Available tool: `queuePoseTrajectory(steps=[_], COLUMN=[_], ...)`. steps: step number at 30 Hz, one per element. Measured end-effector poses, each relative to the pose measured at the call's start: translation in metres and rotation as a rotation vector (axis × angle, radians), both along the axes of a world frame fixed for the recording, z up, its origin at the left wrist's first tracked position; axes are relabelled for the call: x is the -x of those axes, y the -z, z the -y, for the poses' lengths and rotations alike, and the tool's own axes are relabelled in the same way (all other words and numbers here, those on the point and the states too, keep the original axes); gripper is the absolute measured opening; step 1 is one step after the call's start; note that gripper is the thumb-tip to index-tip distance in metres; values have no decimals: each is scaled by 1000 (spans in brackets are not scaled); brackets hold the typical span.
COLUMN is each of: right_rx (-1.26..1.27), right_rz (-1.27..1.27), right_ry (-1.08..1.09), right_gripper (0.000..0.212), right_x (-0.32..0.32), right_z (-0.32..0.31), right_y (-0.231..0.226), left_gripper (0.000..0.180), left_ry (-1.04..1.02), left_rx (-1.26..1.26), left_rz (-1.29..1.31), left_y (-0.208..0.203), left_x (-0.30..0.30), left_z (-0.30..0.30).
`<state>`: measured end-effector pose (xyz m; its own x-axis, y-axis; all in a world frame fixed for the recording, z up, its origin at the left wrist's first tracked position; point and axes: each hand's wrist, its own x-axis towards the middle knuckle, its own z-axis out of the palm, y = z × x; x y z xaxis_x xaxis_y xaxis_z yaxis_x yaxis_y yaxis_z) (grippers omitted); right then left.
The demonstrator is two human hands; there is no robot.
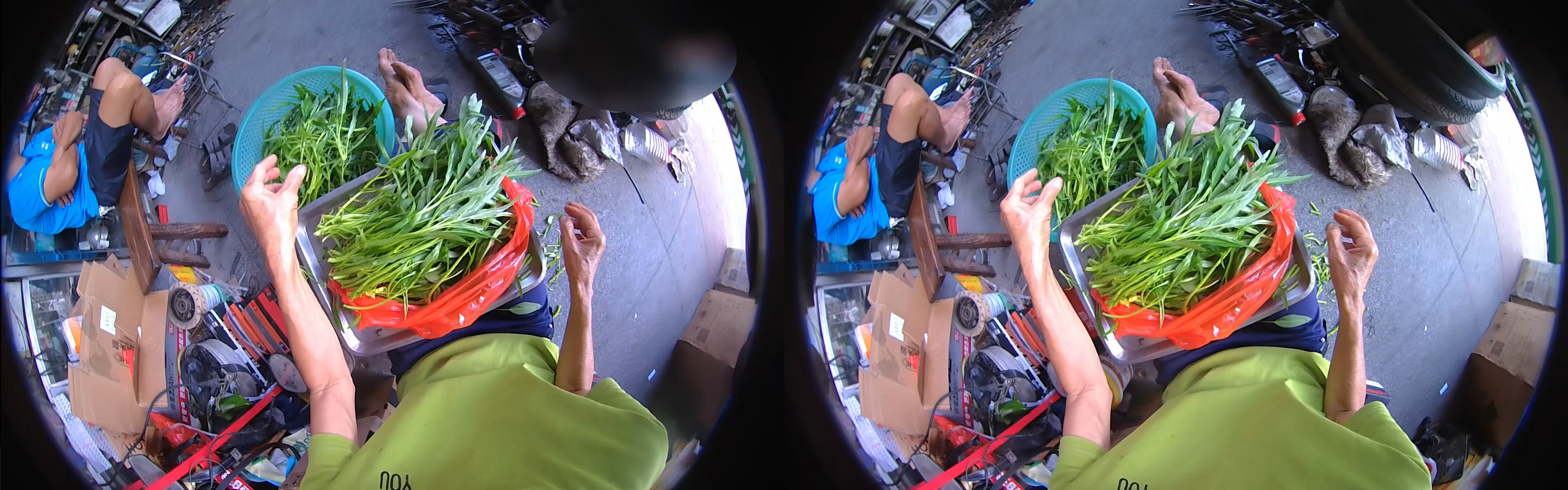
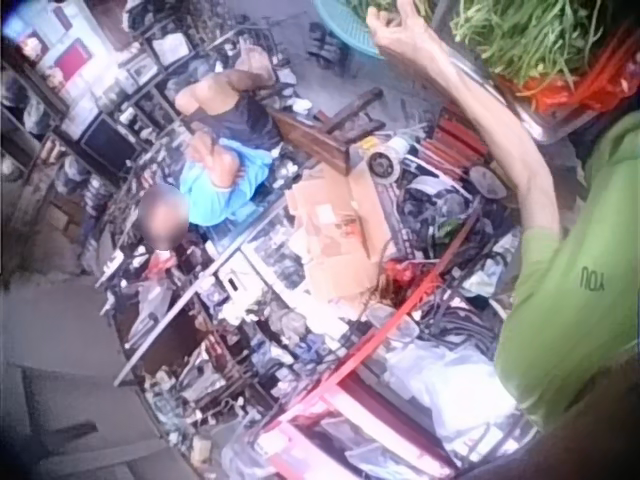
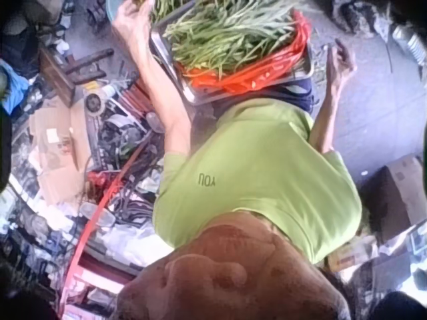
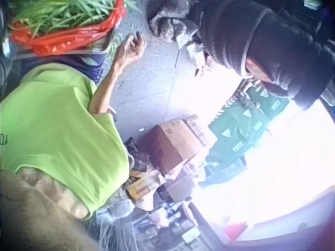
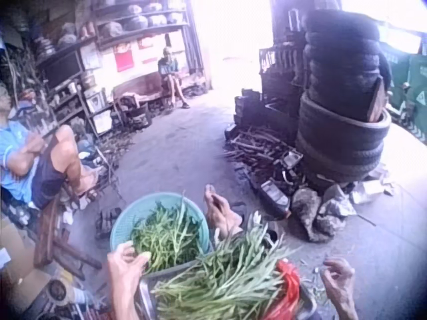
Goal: The person sits on the floor and trims long green vegetables by hand, removing unwanted parts and placing the trimmed pieces into a green basket. The person handles the vegetables one by one, stripping leaves and stems before discarding the waste.
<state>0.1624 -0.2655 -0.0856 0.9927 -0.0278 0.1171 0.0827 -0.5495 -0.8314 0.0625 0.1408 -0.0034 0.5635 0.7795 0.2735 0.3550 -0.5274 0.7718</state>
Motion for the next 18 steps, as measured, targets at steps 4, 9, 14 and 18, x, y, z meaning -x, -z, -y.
queuePoseTrajectory(steps=[4, 9, 14, 18], right_rx=[60, 59, 74, 32], right_rz=[21, 44, 68, 121], right_ry=[-51, -107, -100, -132], right_gripper=[12, 10, 9, 9], right_x=[3, 5, 6, 6], right_z=[-12, -19, -21, -28], right_y=[-9, -14, -17, -21], left_gripper=[16, 19, 22, 23], left_ry=[279, 357, 427, 394], left_rx=[37, -235, -331, -151], left_rz=[-213, -675, -512, -187], left_y=[9, 28, 9, -36], left_x=[-9, -19, -2, 18], left_z=[18, 40, 50, 74])
